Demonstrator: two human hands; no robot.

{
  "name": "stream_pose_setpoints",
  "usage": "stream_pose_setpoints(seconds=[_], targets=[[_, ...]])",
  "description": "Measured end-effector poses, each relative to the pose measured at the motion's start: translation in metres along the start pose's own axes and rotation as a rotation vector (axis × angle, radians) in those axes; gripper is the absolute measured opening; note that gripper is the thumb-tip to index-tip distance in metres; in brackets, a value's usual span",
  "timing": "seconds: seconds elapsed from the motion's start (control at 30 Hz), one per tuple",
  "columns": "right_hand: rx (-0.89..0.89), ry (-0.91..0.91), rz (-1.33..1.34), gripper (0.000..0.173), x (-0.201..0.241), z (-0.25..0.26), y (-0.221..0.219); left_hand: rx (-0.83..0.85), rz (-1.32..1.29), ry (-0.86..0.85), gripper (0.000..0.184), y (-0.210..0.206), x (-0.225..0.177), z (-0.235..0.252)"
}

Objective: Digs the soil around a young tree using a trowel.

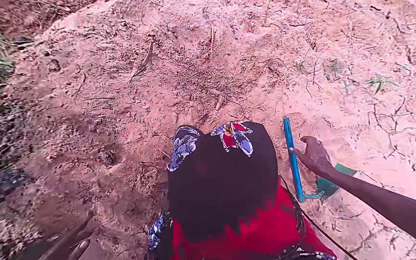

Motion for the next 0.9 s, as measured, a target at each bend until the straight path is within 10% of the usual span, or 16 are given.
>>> stream_pose_setpoints(seconds=[0.2, 0.43, 0.57, 0.67, 0.9], targets=[[0.369, -0.547, 0.108, 0.054, -0.097, -0.072, -0.101, 0.039, 0.073, -0.009, 0.054, -0.004, -0.046, 0.031], [0.188, -0.292, 0.331, 0.038, -0.07, -0.077, -0.087, 0.053, 0.048, 0.037, 0.049, -0.011, -0.043, 0.04], [0.096, -0.393, 0.59, 0.024, -0.008, -0.052, -0.06, 0.115, 0.09, 0.073, 0.046, -0.019, -0.041, 0.037], [-0.006, -0.031, 0.682, 0.034, 0.065, -0.015, -0.027, 0.135, 0.097, 0.086, 0.047, -0.02, -0.041, 0.036], [-0.02, 0.052, 0.533, 0.027, 0.225, 0.006, 0.005, 0.15, 0.2, 0.004, 0.049, -0.019, -0.066, 0.03]])
Point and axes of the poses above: each hand's wrist, its own z-axis towards the middle knuckle, its own y-axis out of the back of the hand, x = y × z, the point moved 9 cm from there along z, towards the middle knuckle, and after that the axes turned 7 degrees about z, right-handed, at the moved point
